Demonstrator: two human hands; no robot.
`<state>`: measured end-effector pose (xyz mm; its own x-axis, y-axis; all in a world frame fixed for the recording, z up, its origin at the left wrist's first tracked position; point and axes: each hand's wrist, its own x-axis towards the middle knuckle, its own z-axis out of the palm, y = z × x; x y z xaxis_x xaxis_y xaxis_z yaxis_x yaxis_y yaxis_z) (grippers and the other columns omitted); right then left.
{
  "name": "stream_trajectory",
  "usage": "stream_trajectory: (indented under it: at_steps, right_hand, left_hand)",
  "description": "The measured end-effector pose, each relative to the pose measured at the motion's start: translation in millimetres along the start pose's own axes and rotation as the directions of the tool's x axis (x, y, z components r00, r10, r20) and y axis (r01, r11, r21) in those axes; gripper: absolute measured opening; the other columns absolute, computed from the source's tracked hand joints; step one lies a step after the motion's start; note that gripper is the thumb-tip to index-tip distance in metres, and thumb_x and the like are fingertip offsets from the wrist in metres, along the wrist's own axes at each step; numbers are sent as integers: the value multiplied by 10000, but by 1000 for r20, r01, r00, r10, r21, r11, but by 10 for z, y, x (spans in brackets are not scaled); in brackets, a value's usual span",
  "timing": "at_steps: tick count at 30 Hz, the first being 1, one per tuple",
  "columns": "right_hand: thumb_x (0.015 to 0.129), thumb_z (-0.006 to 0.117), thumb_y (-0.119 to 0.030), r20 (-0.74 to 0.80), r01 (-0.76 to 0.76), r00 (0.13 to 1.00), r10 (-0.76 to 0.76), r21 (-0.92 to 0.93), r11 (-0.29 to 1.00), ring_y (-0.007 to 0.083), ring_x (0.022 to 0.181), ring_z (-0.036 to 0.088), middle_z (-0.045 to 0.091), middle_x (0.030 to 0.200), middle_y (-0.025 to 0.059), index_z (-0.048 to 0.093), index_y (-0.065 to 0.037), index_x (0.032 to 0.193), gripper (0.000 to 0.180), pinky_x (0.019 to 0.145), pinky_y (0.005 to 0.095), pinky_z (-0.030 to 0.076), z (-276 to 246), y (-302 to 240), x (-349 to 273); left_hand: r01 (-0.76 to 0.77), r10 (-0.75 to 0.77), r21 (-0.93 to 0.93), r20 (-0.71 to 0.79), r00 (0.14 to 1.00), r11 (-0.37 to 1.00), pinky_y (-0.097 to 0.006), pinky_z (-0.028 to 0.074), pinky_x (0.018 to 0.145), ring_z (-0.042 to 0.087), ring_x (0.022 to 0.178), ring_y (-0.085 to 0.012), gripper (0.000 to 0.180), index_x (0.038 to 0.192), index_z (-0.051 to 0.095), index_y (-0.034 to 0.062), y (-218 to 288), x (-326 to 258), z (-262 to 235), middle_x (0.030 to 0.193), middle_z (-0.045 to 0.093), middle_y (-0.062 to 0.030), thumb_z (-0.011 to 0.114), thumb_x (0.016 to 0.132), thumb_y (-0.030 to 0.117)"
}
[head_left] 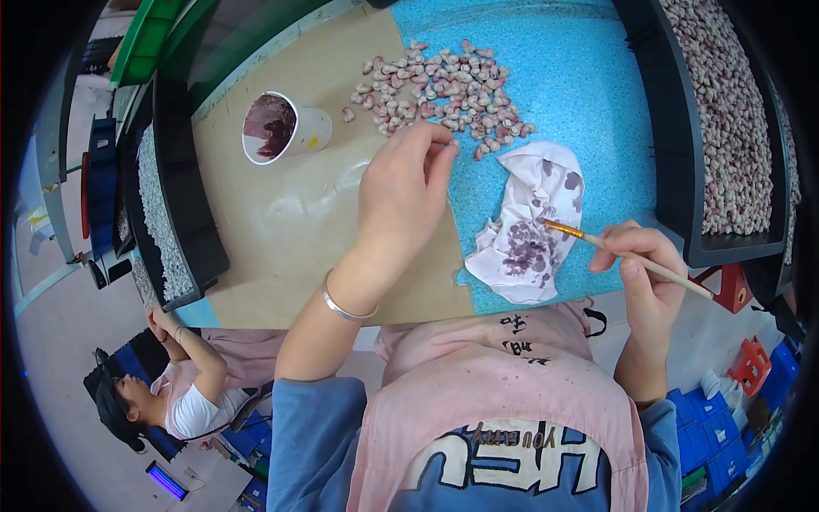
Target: Applying paint or liquid to small components using a fine brush at an industrial workbench.
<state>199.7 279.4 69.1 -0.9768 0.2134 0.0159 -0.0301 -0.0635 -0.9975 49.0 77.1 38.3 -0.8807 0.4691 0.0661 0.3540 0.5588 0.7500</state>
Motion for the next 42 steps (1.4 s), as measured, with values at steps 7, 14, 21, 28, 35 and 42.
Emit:
stream_trajectory:
  at_steps: [7,14,21,28,35,42]
  right_hand:
    - [845,518,-89,-50,-66,996,68,45,997,157,729,568,612,787,149,586,63,917,181,644,254,453,69,-74,-20]
    - [852,512,-110,-66,69,996,-68,17,997,162,690,555,586,732,132,577,50,869,174,623,251,442,50,-39,-33]
    - [855,494,-101,-59,91,994,-88,51,995,165,680,544,572,717,120,541,25,845,135,625,262,432,114,-107,15]
    - [830,493,-67,-16,138,990,-138,26,990,170,696,539,577,740,126,548,28,843,110,641,271,428,189,-168,30]
    - [810,502,-45,-27,158,987,-160,-74,985,173,694,533,583,757,126,552,33,838,97,646,277,416,129,-159,33]
    - [798,512,-54,33,193,981,-191,-101,976,181,696,526,594,753,127,556,23,833,96,651,295,413,148,-158,50]
  left_hand:
    - [-98,119,283,-56,991,954,-293,450,566,541,627,-216,180,881,539,11,-70,-25,143,794,540,-107,641,735,36]
    - [113,-102,-113,101,990,987,-248,474,651,587,754,-146,169,914,535,-6,201,-269,40,875,578,-90,616,766,-16]
    - [15,18,-387,83,996,922,-249,501,616,605,704,-144,216,947,585,-4,451,-563,-6,837,606,-93,638,740,-35]
    - [50,27,-376,197,980,925,-231,494,716,588,809,-123,278,1027,560,-39,477,-618,-48,934,591,-83,615,757,-74]
    - [54,24,-392,192,981,918,-229,493,716,590,804,-119,277,1023,567,-37,479,-626,-59,927,595,-83,618,753,-75]
    - [57,23,-392,195,981,918,-228,491,716,587,795,-112,284,1028,571,-37,465,-634,-62,911,600,-73,624,751,-68]
